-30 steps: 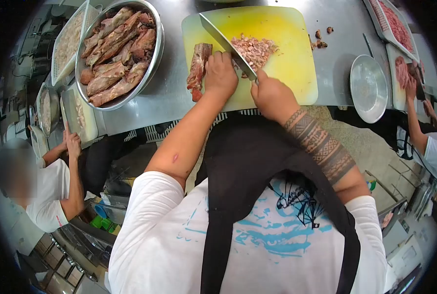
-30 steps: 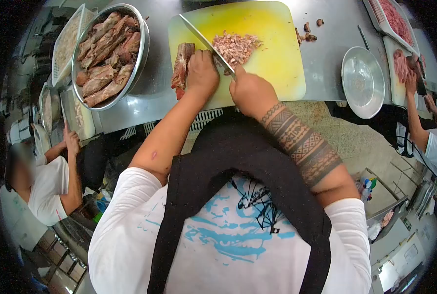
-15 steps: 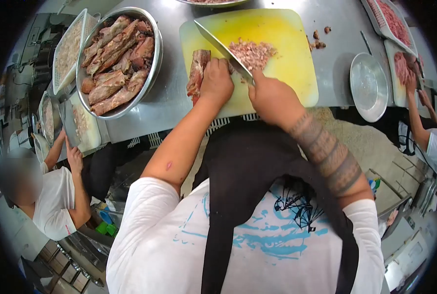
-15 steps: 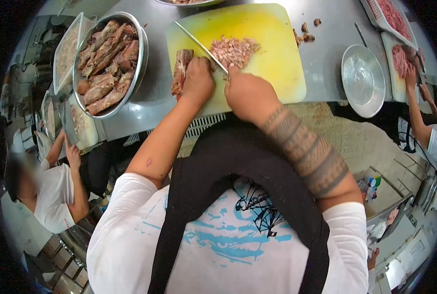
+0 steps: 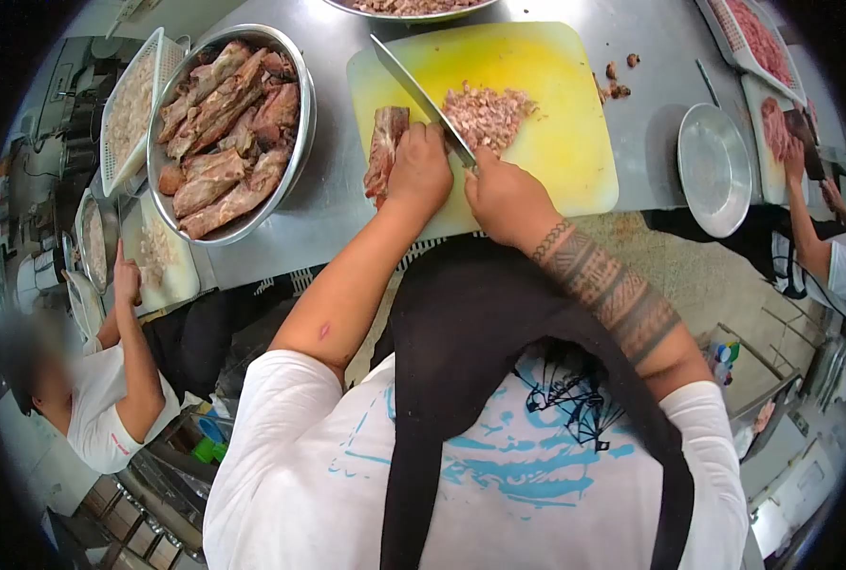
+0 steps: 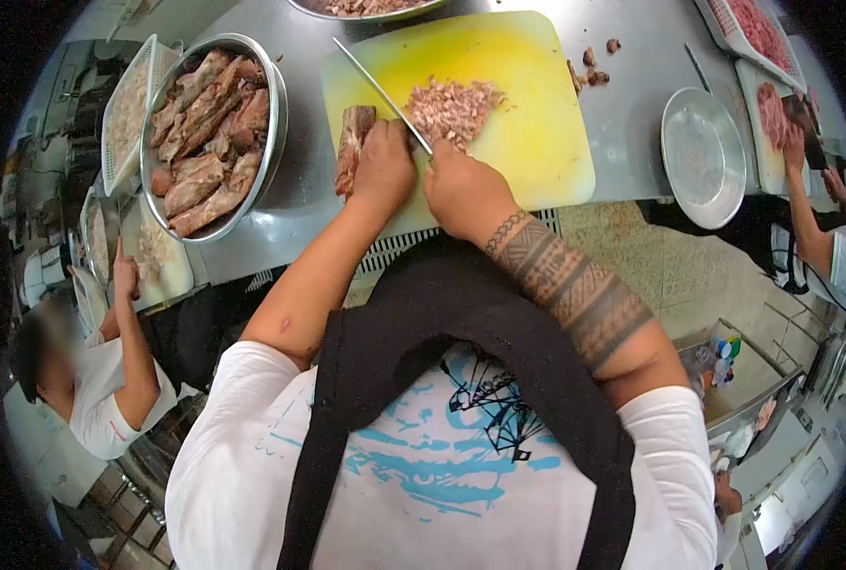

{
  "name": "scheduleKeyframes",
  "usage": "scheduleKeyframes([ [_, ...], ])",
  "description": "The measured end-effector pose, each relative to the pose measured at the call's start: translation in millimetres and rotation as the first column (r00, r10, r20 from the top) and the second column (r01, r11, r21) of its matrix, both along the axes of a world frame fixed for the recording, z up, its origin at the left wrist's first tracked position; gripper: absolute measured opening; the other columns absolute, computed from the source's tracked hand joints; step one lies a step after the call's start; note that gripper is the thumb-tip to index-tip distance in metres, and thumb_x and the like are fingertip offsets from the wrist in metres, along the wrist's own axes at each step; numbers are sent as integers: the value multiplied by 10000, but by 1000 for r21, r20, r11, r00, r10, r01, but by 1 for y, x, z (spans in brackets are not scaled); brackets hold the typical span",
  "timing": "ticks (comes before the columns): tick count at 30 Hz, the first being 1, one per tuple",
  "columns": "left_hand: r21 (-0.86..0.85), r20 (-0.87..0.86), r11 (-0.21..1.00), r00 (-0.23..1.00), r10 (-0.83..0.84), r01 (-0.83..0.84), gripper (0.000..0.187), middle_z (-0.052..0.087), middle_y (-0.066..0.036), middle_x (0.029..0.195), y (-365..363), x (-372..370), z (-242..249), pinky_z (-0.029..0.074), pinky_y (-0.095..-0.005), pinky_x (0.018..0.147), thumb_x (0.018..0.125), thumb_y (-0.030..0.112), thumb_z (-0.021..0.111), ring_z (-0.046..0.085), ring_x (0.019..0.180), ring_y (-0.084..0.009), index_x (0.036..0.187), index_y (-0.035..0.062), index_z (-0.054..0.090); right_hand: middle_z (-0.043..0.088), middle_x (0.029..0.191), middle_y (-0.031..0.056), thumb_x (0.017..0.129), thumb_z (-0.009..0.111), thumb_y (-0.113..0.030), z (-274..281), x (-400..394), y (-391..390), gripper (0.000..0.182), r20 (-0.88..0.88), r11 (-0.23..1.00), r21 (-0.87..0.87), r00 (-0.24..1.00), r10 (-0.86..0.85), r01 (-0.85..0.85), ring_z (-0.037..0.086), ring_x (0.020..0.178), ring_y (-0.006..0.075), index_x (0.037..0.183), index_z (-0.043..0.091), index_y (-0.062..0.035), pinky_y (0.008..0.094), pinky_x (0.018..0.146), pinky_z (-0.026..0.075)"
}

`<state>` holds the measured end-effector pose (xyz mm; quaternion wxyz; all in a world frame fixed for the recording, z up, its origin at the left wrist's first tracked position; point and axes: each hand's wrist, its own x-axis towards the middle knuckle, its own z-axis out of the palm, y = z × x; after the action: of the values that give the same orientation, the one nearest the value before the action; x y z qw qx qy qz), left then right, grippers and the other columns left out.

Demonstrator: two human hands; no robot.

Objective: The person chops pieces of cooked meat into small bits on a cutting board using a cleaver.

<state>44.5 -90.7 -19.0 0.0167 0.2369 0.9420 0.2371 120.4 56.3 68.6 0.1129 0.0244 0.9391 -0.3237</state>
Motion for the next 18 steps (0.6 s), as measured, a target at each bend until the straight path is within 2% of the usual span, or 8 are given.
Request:
scheduleKeyframes([
  [2,18,7,1000,1000,-8,7,224,589,-233,1073,-1,-2,1,496,-507,915,907,55,541,590,1050,-424,1116,-16,578,718,909,276,1024,520,-243,-1,-14,5,279,19,1000,11,1000,17,-17,711,877,456,1098,537,25,557,809,556],
  [6,16,71,1000,997,-19,17,219,590,-238,1071,-6,-5,4,496,-511,921,909,47,536,597,1053,-430,1114,-16,574,712,901,279,1026,514,-245,45,-2,7,274,137,999,20,990,32,-35,700,855,472,1093,535,20,562,798,554],
  [8,41,97,999,995,-13,9,216,593,-240,1074,-6,-5,4,494,-514,937,903,33,542,600,1063,-440,1110,-20,572,712,904,277,1024,519,-241,5,-3,1,277,106,1000,-7,994,-16,17,697,859,473,1105,537,23,562,803,553],
  [9,37,106,999,994,-14,10,216,593,-240,1074,-9,2,7,494,-514,937,903,33,542,600,1063,-440,1110,-20,572,713,907,274,1021,523,-238,0,-1,-5,281,93,997,-41,993,-68,72,695,863,475,1116,540,26,562,807,553],
  [12,32,92,999,995,-24,21,208,598,-247,1063,-10,-2,16,496,-513,945,895,22,553,605,1059,-454,1098,-24,568,711,904,271,1022,528,-238,-3,-12,-1,288,-4,998,-49,999,-49,48,693,867,477,1129,525,30,566,802,548],
  [13,4,145,999,989,-37,36,212,605,-258,1069,-11,-3,21,505,-515,939,896,19,555,614,1052,-462,1101,-29,573,711,904,271,1022,528,-238,5,-9,0,288,-2,998,-44,999,-53,53,693,867,477,1129,525,30,566,802,548],
  [15,-17,184,999,982,-44,48,216,613,-269,1074,-9,-11,32,513,-517,933,896,17,556,623,1045,-470,1104,-34,578,706,892,274,1026,526,-239,28,-10,3,284,110,1000,-18,994,-6,8,691,860,479,1123,507,27,570,795,546],
  [18,-18,255,999,966,-28,33,221,627,-290,1082,-12,-12,38,530,-526,911,901,19,558,641,1038,-475,1110,-42,591,703,889,281,1033,519,-246,42,0,0,286,170,999,-36,985,18,-12,691,862,481,1120,495,26,569,791,547],
])
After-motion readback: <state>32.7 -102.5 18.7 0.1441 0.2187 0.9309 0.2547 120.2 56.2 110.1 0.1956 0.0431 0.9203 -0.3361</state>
